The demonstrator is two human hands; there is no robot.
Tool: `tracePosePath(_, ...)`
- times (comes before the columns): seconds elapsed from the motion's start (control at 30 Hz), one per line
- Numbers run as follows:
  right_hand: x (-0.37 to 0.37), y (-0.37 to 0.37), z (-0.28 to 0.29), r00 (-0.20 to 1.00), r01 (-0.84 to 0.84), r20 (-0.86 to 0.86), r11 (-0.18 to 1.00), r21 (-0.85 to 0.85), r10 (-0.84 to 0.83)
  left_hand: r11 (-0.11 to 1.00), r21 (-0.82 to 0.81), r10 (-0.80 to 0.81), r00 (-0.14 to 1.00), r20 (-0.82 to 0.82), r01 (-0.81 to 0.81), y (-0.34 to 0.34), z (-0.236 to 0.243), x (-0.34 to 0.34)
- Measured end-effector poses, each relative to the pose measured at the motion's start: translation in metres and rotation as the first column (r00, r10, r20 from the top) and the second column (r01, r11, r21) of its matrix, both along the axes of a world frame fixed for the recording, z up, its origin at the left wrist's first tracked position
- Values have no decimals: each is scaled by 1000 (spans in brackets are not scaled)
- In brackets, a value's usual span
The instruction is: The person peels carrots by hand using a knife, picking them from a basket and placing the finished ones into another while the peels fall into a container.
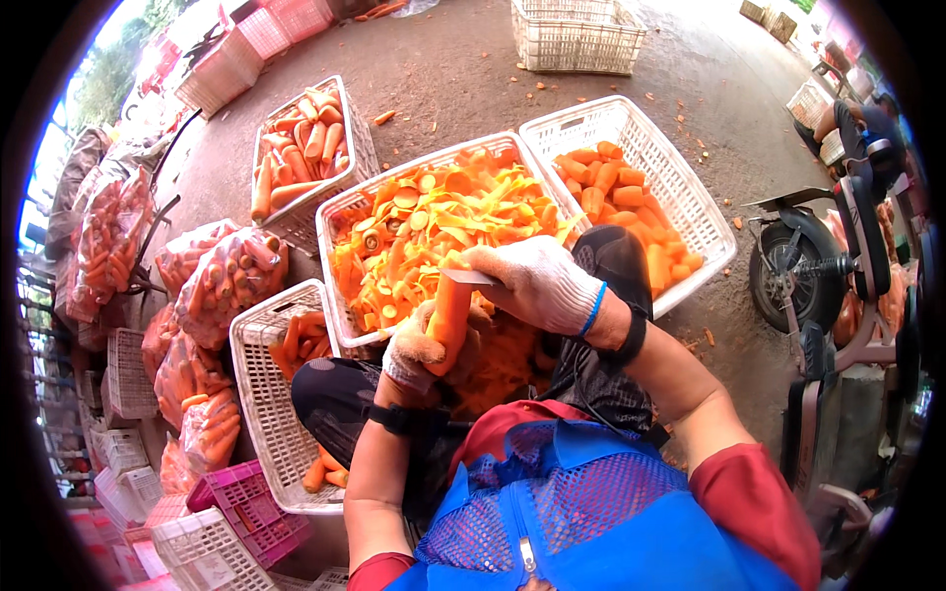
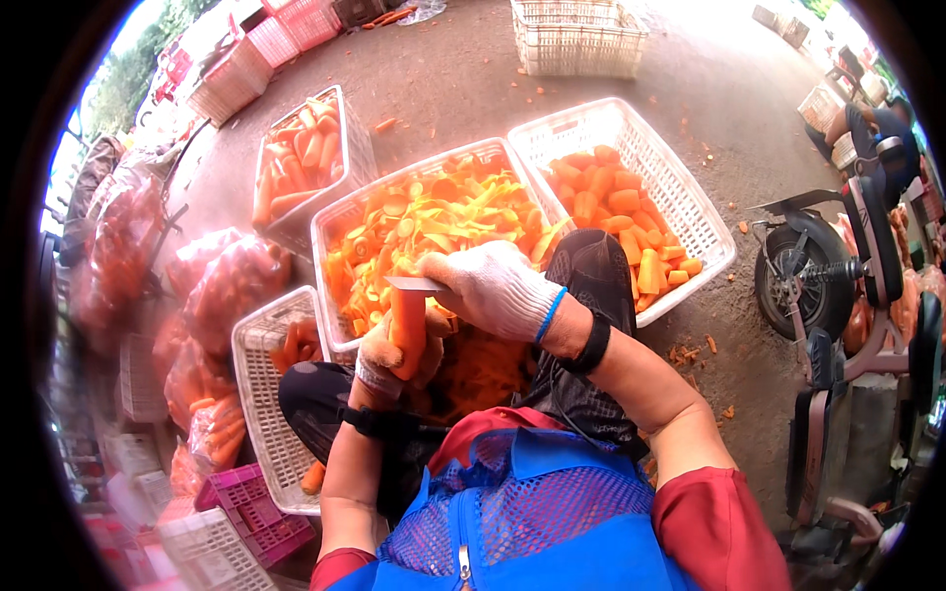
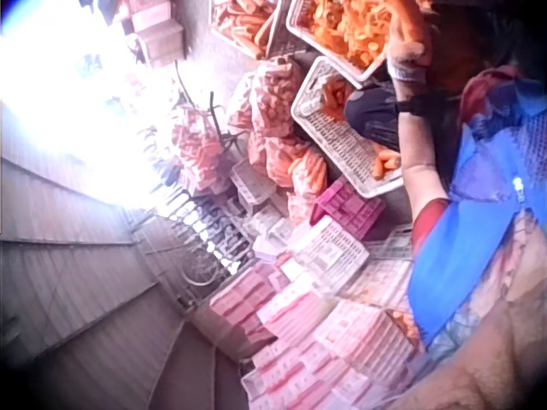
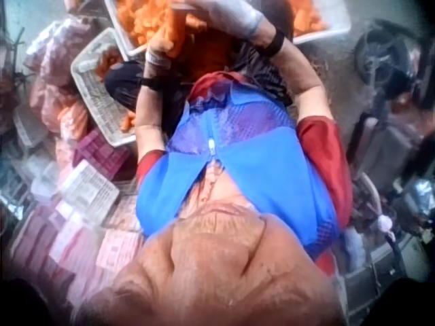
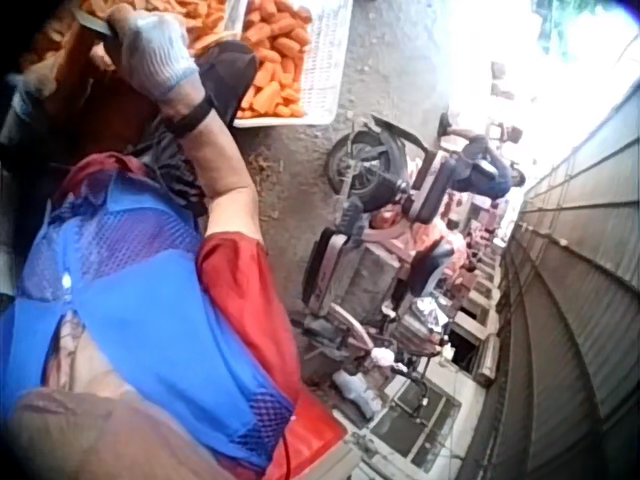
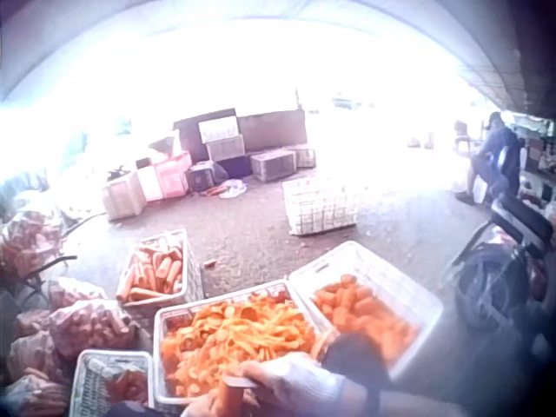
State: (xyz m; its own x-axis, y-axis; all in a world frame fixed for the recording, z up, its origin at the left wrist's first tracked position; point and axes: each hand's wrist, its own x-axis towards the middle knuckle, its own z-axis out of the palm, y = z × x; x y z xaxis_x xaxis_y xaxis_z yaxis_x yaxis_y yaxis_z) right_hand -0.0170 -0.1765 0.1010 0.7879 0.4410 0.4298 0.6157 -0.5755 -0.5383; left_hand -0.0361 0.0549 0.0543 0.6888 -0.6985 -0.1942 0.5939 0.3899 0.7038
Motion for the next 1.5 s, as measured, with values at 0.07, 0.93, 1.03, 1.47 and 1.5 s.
tracePosePath(0.07, -3, 1, 6, 999, -45, -18, 999, 28, 45, 999, -6, -36, 998, 43, 36, 3, 7, 0)
tracePosePath(0.93, -163, -60, -28, 103, 787, -729, 393, 476, 677, 922, 290, 245, 966, 77, -257, -95, 24, -34)
tracePosePath(1.03, -163, -76, 3, 151, 686, -882, 595, 419, 447, 912, 359, 163, 979, 126, -198, -107, 32, -20)
tracePosePath(1.47, -99, -151, -22, 829, 373, -475, 925, 76, -295, 783, 621, -256, 922, 291, 22, -177, 60, -4)
tracePosePath(1.5, -99, -154, -26, 813, 378, -498, 924, 57, -302, 783, 621, -281, 914, 292, 42, -181, 59, -2)
